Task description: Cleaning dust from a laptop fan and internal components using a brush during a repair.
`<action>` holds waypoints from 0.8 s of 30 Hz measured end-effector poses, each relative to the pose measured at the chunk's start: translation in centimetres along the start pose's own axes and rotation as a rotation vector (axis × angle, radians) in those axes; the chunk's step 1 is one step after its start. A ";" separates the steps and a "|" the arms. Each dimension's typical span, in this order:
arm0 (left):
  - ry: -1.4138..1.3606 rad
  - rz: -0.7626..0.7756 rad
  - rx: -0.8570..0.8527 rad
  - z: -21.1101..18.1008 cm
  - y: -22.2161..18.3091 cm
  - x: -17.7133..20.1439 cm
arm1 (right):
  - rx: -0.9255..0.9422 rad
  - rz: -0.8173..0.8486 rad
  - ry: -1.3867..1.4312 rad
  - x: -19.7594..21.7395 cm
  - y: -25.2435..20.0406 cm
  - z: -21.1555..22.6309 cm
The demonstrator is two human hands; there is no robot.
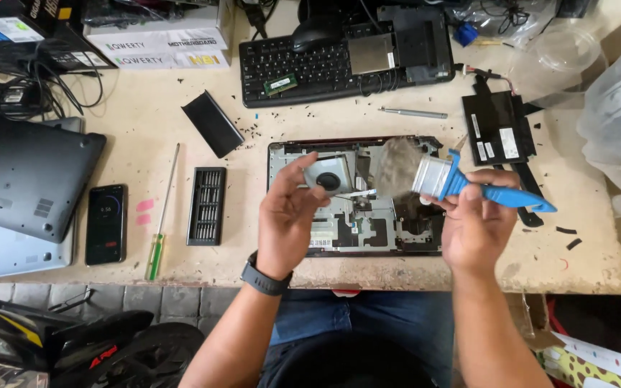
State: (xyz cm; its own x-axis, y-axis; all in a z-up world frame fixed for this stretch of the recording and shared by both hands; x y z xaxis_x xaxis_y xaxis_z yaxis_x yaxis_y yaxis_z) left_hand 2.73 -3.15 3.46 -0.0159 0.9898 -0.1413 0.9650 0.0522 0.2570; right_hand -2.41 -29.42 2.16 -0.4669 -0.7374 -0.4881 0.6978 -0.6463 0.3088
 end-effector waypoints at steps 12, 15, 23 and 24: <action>-0.010 0.123 0.056 1.1 0.1 -1.0 | -0.040 0.107 -0.101 -1.9 -0.7 -0.1; -0.024 0.109 0.089 1.7 0.2 -0.9 | -0.036 0.178 -0.095 -1.0 -0.3 -0.8; -0.009 0.138 0.094 1.9 0.2 -1.4 | 0.032 0.192 -0.157 1.9 0.7 -2.2; -0.022 0.134 0.101 2.3 0.1 -1.4 | 0.031 0.202 -0.159 2.5 0.8 -2.6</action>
State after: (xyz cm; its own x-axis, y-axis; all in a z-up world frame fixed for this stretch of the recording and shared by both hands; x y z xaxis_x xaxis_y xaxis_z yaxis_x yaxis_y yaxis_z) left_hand 3.46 -4.85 1.51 0.1190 0.9838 -0.1337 0.9796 -0.0943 0.1777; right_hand -1.55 -31.26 -0.94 -0.4011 -0.8721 -0.2804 0.7696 -0.4868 0.4131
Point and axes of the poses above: each hand's wrist, its own y-axis towards the middle knuckle, its own x-axis out of the back of the hand, z = x × y, the point moved 6 cm from there along y, towards the middle knuckle, and after that the axes turned 10 degrees about -z, right-handed, at the moved point
